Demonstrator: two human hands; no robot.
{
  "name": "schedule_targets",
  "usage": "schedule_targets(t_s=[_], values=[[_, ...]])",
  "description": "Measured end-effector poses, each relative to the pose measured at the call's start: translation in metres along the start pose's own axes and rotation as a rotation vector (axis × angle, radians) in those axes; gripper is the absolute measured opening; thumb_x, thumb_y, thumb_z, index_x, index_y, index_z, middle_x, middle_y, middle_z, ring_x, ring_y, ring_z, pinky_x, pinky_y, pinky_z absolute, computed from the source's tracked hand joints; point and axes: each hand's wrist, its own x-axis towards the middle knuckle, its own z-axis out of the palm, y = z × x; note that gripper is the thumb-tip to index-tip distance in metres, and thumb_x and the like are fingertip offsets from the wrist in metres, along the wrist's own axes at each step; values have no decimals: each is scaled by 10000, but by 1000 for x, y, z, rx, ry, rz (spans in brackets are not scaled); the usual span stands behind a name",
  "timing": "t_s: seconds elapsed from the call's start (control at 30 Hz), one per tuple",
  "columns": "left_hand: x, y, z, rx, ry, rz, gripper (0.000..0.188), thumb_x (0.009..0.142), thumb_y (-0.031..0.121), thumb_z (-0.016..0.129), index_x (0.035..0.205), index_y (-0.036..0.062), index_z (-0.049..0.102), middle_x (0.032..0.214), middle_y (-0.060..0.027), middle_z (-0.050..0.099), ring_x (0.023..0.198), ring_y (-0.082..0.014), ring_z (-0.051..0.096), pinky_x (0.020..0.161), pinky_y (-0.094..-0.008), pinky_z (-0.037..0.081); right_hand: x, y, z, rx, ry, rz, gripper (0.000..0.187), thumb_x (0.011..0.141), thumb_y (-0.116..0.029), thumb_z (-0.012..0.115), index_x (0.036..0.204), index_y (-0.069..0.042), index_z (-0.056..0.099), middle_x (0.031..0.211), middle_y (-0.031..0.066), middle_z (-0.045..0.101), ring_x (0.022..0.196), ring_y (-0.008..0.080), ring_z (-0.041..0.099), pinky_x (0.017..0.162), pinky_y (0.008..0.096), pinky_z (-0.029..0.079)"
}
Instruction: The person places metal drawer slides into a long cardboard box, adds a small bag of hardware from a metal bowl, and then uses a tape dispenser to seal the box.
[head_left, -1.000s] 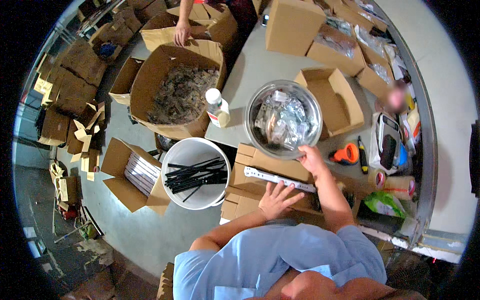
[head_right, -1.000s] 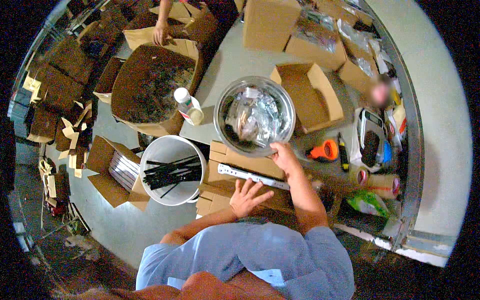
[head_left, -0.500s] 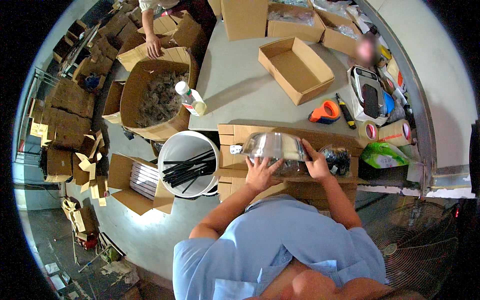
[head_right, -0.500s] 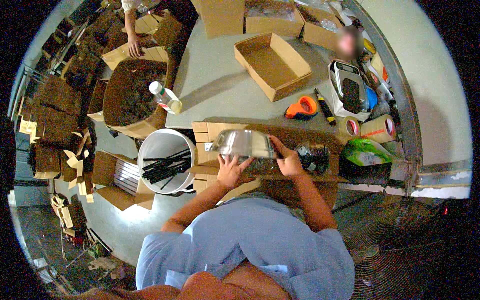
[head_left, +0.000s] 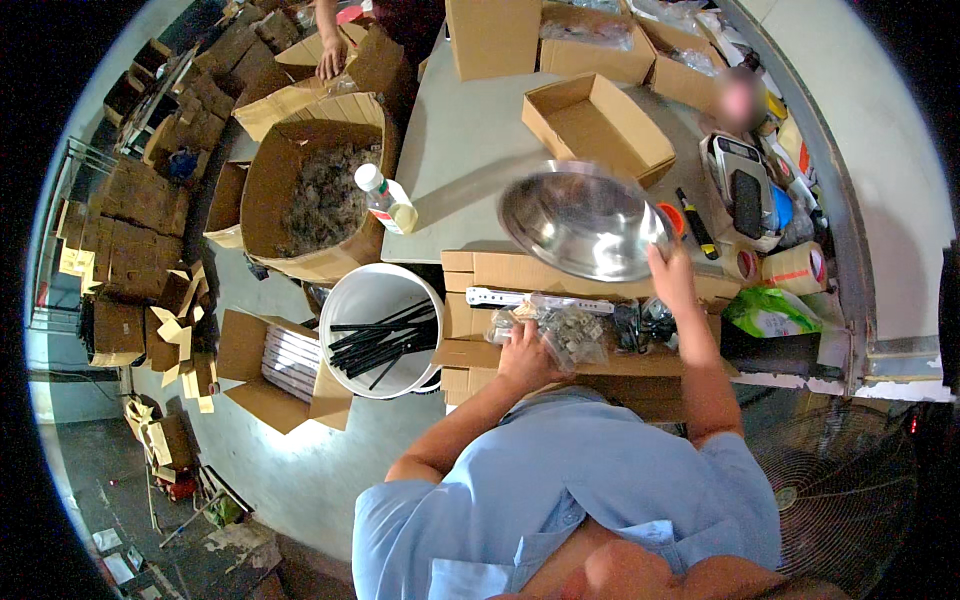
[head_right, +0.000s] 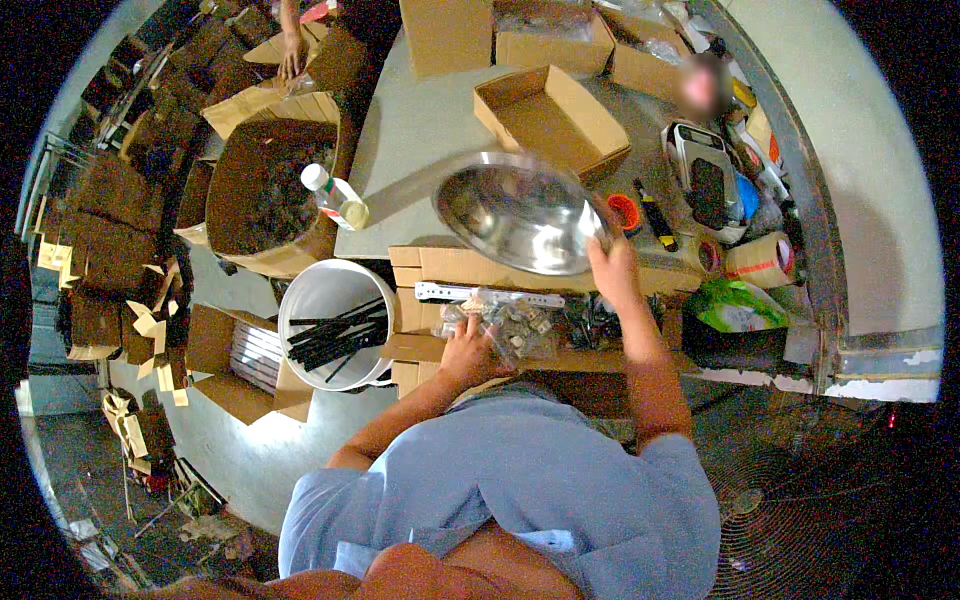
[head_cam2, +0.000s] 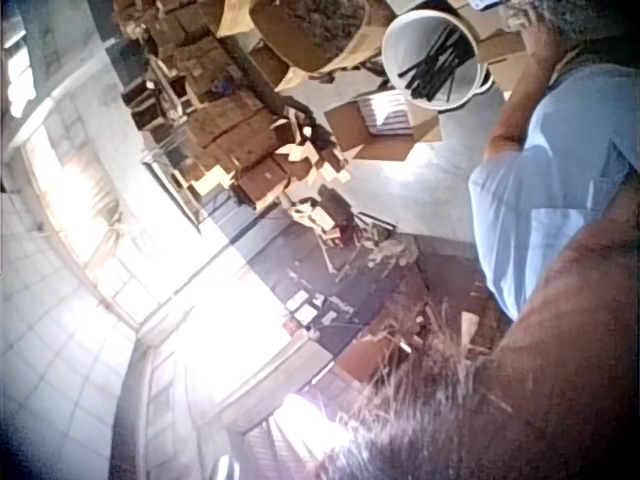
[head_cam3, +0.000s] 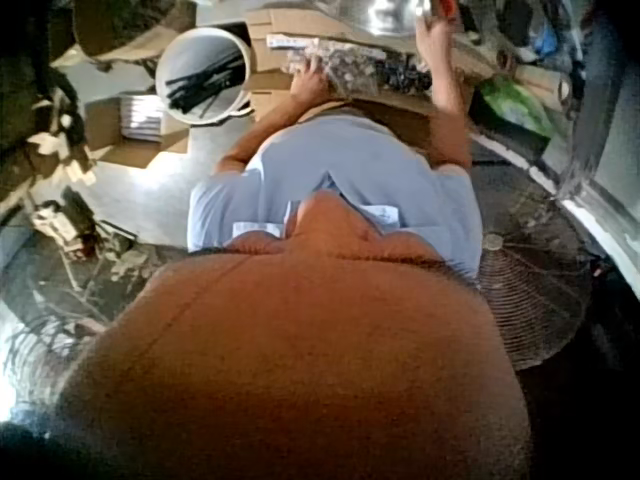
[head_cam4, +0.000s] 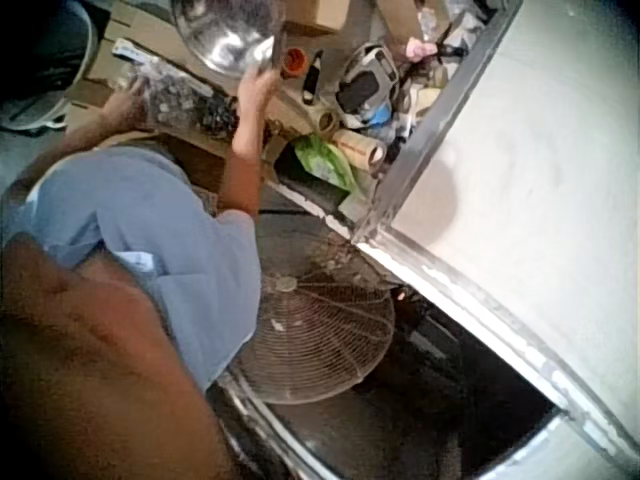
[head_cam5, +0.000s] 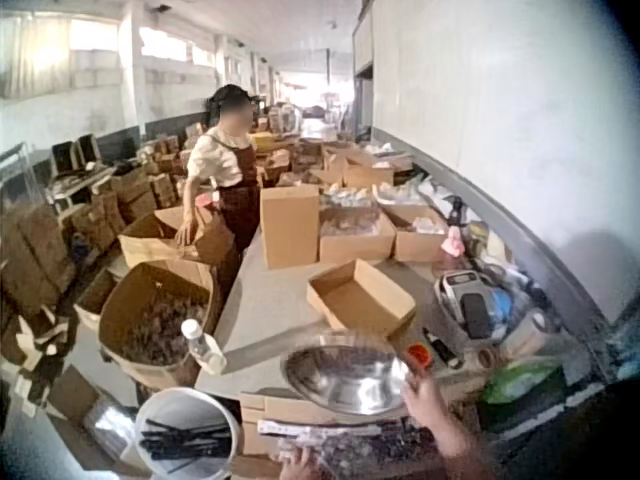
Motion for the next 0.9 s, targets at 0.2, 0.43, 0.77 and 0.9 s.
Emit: schedule_targets(t_s=[0.2,0.43,0.77,0.9], values=[[8,-17,12,-38,65,119,695,630,598,680,1077,78,572,1197,-225,390,1128,-423,393,905,-473,401,82,-40,105,571,-199,318,382,869,-209,557,1201,-69,429,1057,79,565,866,166,582,602,302,503],[14,-62,30,-546,125,127,306,704,217,698,941,60,586,1056,-176,507,1014,-358,503,841,-439,438,97,-9,153,838,-200,430,575,827,-273,646,1232,-31,317,1096,144,532,899,245,594,736,393,534],[12,-89,25,-667,372,-50,234,779,60,582,1010,77,545,986,-162,545,915,-321,535,795,-407,429,-74,58,110,-508,-656,-588,617,617,-92,651,1205,-209,507,1134,99,489,1092,308,439,914,493,332],[14,-82,22,3,362,-195,328,849,243,526,1155,123,528,1268,-144,399,1166,-339,379,929,-542,284,-89,75,112,-427,-349,-535,638,630,-72,625,1233,-235,496,1059,109,478,1040,313,435,887,472,324]])
